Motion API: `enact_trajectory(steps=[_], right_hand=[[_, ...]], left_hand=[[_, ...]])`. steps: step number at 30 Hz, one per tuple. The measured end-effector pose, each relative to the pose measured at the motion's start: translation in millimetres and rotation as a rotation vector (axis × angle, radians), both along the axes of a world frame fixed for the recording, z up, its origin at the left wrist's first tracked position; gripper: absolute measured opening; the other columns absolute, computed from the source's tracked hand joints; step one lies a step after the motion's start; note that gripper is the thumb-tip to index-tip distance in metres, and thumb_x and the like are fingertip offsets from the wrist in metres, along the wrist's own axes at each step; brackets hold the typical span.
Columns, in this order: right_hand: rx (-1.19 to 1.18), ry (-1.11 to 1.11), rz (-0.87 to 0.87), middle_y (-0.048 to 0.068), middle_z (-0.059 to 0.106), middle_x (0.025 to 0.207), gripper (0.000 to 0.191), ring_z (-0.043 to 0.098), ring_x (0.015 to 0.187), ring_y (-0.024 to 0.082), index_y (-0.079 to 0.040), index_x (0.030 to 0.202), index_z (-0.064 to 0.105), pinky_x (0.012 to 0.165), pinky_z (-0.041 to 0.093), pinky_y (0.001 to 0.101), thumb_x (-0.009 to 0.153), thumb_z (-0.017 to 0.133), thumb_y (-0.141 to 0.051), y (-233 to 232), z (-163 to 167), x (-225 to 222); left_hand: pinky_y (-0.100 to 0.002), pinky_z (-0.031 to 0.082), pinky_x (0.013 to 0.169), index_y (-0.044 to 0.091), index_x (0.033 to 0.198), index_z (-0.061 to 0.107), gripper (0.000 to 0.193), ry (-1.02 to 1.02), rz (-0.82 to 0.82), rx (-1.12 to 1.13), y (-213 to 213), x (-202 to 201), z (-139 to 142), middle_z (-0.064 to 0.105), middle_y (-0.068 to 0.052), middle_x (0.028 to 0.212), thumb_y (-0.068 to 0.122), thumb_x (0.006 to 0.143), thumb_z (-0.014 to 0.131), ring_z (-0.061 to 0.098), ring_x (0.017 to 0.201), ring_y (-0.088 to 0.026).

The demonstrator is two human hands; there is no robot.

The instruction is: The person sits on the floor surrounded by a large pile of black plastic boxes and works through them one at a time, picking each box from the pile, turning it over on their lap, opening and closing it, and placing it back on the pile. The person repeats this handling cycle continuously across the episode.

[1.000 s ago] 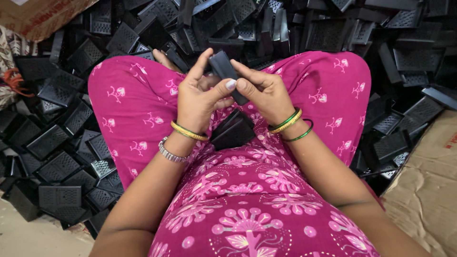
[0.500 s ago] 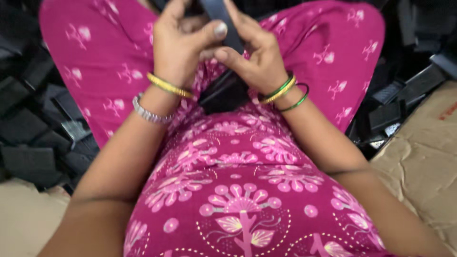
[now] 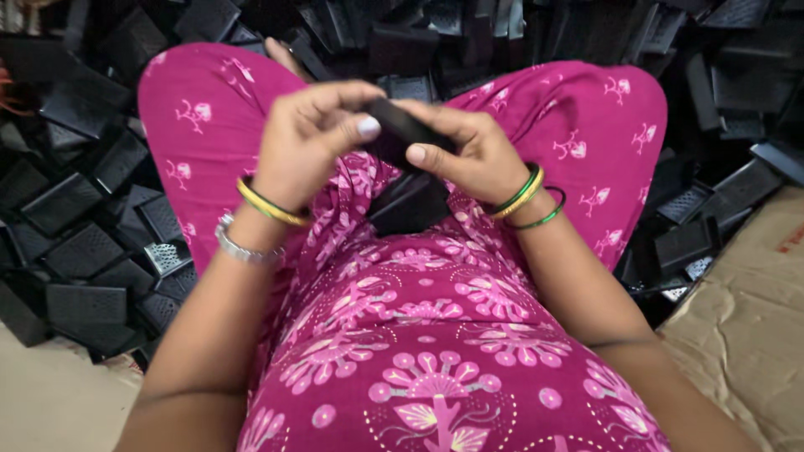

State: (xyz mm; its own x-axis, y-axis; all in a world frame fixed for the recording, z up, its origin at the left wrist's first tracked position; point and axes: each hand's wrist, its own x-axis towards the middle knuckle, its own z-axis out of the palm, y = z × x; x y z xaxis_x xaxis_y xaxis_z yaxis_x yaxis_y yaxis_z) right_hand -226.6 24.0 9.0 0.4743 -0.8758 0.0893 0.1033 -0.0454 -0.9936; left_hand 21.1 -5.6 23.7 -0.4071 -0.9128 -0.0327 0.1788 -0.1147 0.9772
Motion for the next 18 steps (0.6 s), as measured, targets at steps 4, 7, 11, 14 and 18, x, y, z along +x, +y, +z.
enact_trajectory(steps=[4, 7, 11, 14, 18], right_hand=[[0.041, 0.048, -0.064, 0.008, 0.068, 0.135, 0.044, 0.062, 0.125, 0.013, 0.001, 0.145, 0.058, 0.112, 0.049, 0.029, 0.105, 0.066, -0.016, 5.6, 1.6, 7.5], [0.054, 0.088, -0.047, 0.006, 0.072, 0.127, 0.04, 0.064, 0.117, 0.012, 0.001, 0.141, 0.062, 0.105, 0.051, 0.0276, 0.105, 0.064, -0.018, 7.7, 4.4, 2.6], [-0.027, 0.395, 0.187, 0.007, 0.074, 0.105, 0.034, 0.071, 0.098, 0.018, -0.004, 0.127, 0.071, 0.09, 0.055, 0.03, 0.098, 0.069, -0.022, 10.3, 10.2, -2.9], [-0.332, 0.635, 0.269, 0.013, 0.071, 0.098, 0.039, 0.07, 0.094, 0.029, -0.004, 0.117, 0.074, 0.085, 0.054, 0.0383, 0.083, 0.077, -0.024, 14.5, 10.6, 2.7], [-0.504, 0.513, 0.268, 0.017, 0.071, 0.112, 0.033, 0.07, 0.101, 0.032, -0.004, 0.108, 0.074, 0.089, 0.055, 0.0414, 0.085, 0.082, -0.027, -25.4, -1.3, 2.6]], left_hand=[[-0.024, 0.06, 0.085, -0.006, 0.129, 0.066, 0.031, -0.1, 0.137, 0.04, 18.6, -11.7, -0.9, 0.074, -0.007, 0.114, 0.0, 0.098, 0.069, 0.07, 0.097, -0.01], [-0.023, 0.06, 0.09, -0.002, 0.134, 0.059, 0.045, -0.012, -0.051, 0.058, 22.8, -8.5, 8.6, 0.073, -0.005, 0.118, 0.0, 0.091, 0.071, 0.071, 0.102, -0.009], [-0.025, 0.056, 0.065, -0.001, 0.121, 0.071, 0.043, -0.52, -0.345, 0.013, 19.5, 4.0, 23.0, 0.075, -0.01, 0.088, 0.008, 0.08, 0.083, 0.068, 0.073, -0.012], [-0.024, 0.058, 0.067, 0.001, 0.117, 0.073, 0.042, -0.668, -0.515, -0.102, 7.1, 11.9, 25.5, 0.079, -0.007, 0.084, 0.016, 0.079, 0.084, 0.074, 0.073, -0.01], [-0.027, 0.056, 0.063, 0.002, 0.121, 0.072, 0.039, -0.629, -0.219, 0.088, -27.3, 18.1, 17.7, 0.077, -0.008, 0.084, 0.02, 0.087, 0.077, 0.068, 0.069, -0.012]])
